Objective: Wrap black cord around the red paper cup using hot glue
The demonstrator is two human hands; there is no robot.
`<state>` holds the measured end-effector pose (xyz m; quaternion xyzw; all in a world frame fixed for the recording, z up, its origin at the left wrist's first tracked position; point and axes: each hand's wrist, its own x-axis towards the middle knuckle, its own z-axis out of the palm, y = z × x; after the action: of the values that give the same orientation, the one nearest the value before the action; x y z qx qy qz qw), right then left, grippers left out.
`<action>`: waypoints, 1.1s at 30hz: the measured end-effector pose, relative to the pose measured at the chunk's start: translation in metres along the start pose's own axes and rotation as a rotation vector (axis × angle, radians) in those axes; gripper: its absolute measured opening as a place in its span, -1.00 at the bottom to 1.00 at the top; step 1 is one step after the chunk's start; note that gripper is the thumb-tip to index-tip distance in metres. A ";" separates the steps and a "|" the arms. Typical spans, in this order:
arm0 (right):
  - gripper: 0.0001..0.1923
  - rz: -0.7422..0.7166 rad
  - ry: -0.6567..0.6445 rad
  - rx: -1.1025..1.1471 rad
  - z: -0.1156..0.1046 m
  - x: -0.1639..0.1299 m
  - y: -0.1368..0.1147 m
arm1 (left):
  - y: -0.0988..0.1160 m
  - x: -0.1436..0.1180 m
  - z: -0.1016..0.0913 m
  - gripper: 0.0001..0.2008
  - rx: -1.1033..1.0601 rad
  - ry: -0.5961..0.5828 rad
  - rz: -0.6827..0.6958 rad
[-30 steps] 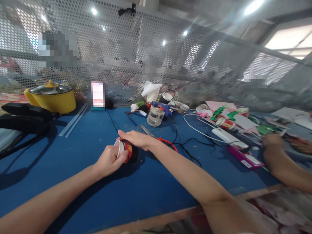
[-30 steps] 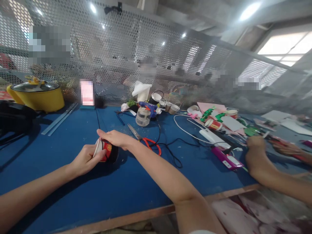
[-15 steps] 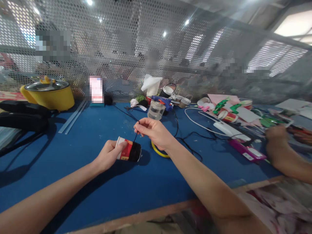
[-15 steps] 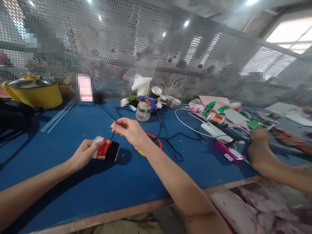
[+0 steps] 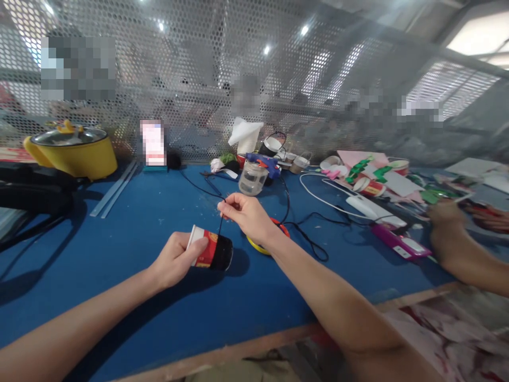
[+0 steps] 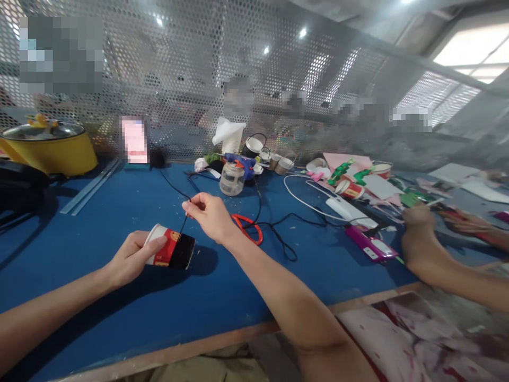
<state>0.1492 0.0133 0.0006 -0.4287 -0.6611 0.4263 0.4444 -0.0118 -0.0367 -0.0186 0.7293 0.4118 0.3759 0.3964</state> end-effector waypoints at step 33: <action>-0.83 0.230 -0.246 -0.092 0.015 -0.005 0.003 | 0.003 -0.003 -0.006 -0.64 0.146 0.085 0.450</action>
<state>0.1370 0.0071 -0.0069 -0.4661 -0.6758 0.4929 0.2883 -0.0169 -0.0389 -0.0144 0.8131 0.2812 0.4543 0.2312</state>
